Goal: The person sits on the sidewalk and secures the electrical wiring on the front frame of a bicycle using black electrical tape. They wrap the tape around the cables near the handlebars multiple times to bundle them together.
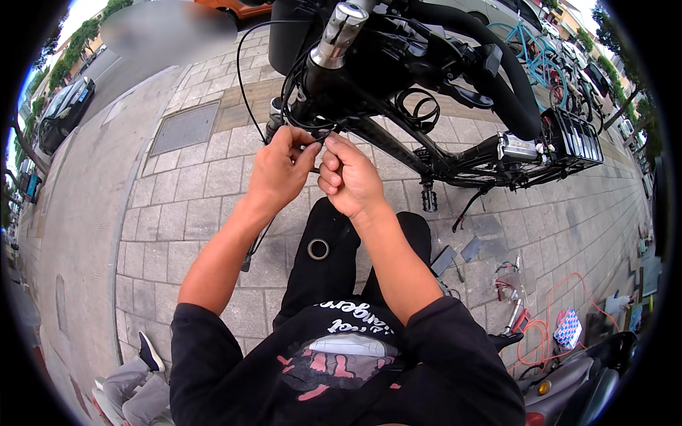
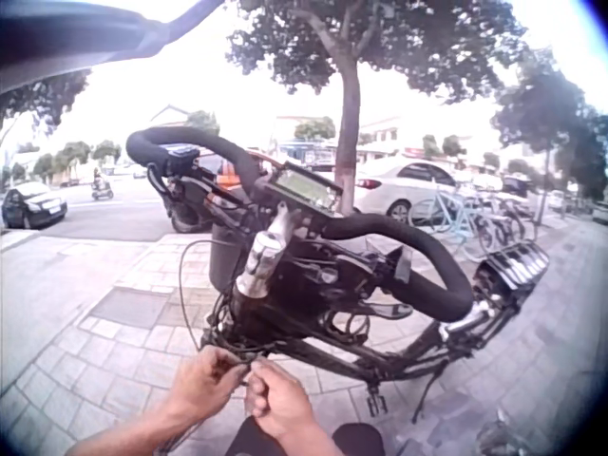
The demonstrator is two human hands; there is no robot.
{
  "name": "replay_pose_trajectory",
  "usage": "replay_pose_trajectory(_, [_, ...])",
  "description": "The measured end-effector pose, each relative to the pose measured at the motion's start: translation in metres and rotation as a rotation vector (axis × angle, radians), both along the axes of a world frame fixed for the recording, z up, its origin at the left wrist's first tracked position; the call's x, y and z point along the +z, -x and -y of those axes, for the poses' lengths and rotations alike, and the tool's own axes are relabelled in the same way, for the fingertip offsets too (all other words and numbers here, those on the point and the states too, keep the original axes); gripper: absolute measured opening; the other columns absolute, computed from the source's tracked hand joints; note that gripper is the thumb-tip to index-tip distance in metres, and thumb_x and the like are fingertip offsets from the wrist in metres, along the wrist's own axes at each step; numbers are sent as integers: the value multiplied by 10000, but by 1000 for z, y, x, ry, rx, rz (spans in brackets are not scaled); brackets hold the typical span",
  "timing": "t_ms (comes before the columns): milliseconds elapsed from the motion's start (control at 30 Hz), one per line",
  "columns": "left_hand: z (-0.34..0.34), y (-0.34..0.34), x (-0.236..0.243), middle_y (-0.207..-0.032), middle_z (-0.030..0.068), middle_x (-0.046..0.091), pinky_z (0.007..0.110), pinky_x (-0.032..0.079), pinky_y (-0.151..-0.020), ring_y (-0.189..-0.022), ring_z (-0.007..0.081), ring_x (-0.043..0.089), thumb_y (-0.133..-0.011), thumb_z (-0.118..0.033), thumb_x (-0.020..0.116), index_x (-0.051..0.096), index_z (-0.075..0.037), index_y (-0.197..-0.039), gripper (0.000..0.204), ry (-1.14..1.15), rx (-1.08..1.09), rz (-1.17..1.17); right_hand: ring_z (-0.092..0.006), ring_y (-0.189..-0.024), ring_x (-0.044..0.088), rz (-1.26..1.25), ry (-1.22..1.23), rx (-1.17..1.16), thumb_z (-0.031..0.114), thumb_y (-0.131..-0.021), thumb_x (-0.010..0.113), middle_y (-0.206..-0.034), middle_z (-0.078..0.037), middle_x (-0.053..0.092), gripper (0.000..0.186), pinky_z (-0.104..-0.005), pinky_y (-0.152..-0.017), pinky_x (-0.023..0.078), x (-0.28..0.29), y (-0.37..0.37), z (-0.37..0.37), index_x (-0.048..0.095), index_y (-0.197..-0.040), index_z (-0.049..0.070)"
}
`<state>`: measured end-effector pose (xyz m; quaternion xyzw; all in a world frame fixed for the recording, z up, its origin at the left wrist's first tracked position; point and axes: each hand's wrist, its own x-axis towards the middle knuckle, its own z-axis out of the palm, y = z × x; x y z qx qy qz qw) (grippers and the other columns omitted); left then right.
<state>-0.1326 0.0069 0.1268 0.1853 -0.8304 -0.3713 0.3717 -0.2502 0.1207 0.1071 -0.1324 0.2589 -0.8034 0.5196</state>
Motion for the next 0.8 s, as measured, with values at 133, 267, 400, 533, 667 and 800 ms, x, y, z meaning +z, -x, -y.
replay_pose_trajectory(133, [0, 3, -4, -1000, 100, 772, 279, 605, -708, -780, 120, 730, -1032, -138, 785, 661, 57, -1257, 321, -106, -41, -58, -77, -517, 487, 36, 38, 39, 185, -1099, 617, -720, 38, 535, 149, -245, -450, 383, -6, 3, 1, 654, -1203, 86])
replay_pose_trajectory(267, [1, 4, 2, -1030, 100, 762, 262, 602, -720, -767, 129, 739, -1063, -171, 750, 660, 57, -1292, 336, -424, -138, -64, -76, -514, 484, -11, 6, 17, 187, -1100, 618, -719, 36, 538, 136, -238, -444, 373, -4, 3, -1, 659, -1178, 83])
replay_pose_trajectory(400, [1, 1, 15, -1079, 93, 753, 253, 576, -657, -762, 131, 755, -1085, -197, 720, 663, 34, -1284, 310, -428, -131, 70, -70, -504, 475, -153, -84, -105, 195, -1095, 641, -713, 34, 550, 142, -235, -433, 357, 1, -5, -3, 698, -1122, 68])
replay_pose_trajectory(533, [-5, -2, 20, -1092, 76, 745, 255, 554, -618, -757, 132, 758, -1097, -203, 704, 670, 18, -1244, 269, -432, -160, 34, -61, -507, 489, -301, -102, -161, 197, -1084, 674, -720, 21, 588, 180, -234, -426, 357, -2, -6, -3, 742, -1110, 32])
replay_pose_trajectory(667, [-8, -2, 22, -1107, 71, 740, 259, 570, -665, -781, 127, 750, -1106, -174, 684, 670, 21, -1229, 230, -443, -193, 42, -64, -513, 519, -352, -150, -220, 185, -1072, 693, -734, 5, 615, 211, -239, -430, 383, -1, -6, -3, 753, -1132, -9])
replay_pose_trajectory(800, [-3, -3, 11, -1108, 68, 731, 272, 591, -716, -827, 126, 746, -1099, -113, 679, 671, 25, -1239, 197, -297, -192, 50, -82, -520, 549, -406, -234, -284, 181, -1054, 728, -749, -2, 634, 194, -253, -436, 417, 1, -8, -7, 750, -1112, -3])
